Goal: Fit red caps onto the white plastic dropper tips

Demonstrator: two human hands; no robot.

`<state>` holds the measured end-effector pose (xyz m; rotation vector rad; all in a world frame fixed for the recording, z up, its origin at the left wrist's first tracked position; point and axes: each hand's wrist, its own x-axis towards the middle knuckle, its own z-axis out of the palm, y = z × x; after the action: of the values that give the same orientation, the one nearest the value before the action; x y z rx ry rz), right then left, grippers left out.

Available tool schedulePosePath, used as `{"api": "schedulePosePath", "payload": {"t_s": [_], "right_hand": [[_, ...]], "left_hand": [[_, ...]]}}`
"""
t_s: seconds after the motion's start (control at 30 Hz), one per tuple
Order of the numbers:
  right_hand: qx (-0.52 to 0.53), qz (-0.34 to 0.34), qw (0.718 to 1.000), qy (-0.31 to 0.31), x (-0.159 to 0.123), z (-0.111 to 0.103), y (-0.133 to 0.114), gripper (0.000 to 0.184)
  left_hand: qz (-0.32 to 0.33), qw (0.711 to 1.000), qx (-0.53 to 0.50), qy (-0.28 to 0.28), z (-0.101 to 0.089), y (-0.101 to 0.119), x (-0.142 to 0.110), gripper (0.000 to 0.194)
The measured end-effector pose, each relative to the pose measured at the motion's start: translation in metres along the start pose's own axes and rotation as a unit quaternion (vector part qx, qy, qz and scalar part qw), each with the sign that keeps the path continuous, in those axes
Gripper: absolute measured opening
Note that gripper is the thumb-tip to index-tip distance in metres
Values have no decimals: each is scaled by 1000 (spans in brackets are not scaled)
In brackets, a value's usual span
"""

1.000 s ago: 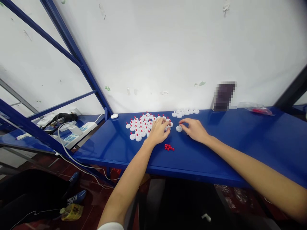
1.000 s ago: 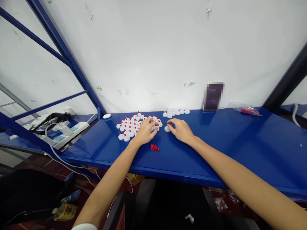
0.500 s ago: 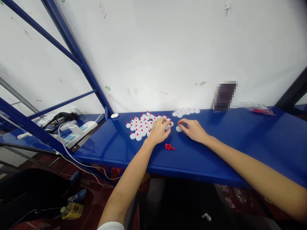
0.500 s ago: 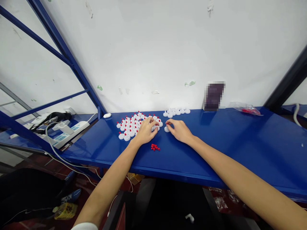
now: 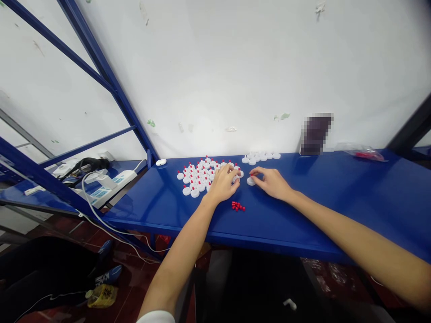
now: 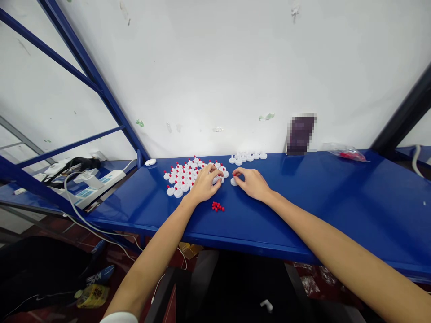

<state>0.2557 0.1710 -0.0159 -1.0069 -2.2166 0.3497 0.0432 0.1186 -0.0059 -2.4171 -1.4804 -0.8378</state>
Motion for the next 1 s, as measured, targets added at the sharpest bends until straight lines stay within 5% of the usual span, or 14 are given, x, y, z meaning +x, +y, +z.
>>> {"api": "schedulePosePath", "payload": {"t_s": [0.37,0.6,0.8,1.0], "right_hand": [[62,12,998,23,-2,-1,-5,19],[299,108,948,32,0,-1,-11,33],[366,133,921,21,0,0,-13,40],[358,121,926,-11,-2,-2,-20,39]], "left_hand": [[5,1000,-14,3,-1,2,0,19],[24,999,-33,14,-4,6,0,31],[24,999,-34,7,-5,6,0,22],[33,999,-28,2,-3,3,1,16]]}}
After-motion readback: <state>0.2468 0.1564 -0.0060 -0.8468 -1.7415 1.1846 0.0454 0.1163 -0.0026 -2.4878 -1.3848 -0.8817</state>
